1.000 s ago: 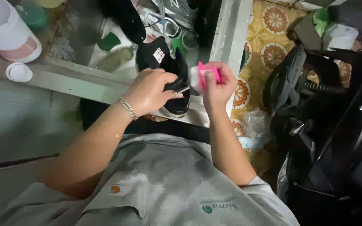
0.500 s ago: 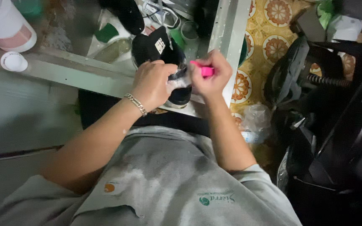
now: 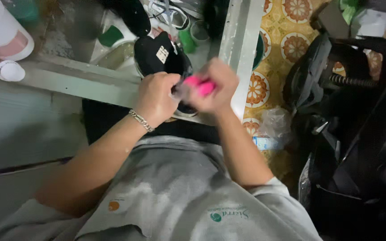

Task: The person scrubs the exterior and sole of a black sneaker with a pink brush and soapy water in a sink, then rinses the sneaker under a faucet.

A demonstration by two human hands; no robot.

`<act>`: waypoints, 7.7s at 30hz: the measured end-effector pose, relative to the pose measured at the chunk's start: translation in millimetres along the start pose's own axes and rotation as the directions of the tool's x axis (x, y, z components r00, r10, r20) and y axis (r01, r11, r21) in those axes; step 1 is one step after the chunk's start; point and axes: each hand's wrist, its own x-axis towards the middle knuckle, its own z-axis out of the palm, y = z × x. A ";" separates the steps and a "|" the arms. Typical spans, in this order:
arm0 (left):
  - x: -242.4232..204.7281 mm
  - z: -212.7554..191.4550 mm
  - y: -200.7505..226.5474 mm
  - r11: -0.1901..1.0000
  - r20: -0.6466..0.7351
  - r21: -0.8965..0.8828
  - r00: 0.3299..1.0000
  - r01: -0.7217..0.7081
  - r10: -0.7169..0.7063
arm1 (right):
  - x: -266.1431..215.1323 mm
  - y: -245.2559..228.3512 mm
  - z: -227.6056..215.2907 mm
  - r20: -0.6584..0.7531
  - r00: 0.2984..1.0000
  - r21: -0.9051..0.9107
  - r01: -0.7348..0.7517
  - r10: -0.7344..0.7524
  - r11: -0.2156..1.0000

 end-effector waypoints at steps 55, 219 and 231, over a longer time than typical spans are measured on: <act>-11.2 3.1 -7.1 0.995 0.016 -0.060 0.997 0.080 -0.079 | -0.2 20.0 -3.2 -0.006 1.000 -0.055 -0.021 0.020 0.998; -18.1 104.5 -56.4 -0.146 0.258 -0.966 0.717 0.215 -0.648 | -45.2 11.4 21.0 0.193 0.900 -0.129 -0.372 0.392 0.919; -19.0 106.5 -48.2 0.198 -0.020 -0.968 0.743 0.153 -0.669 | -37.7 -17.7 31.8 0.285 0.873 -0.060 -0.396 0.396 0.916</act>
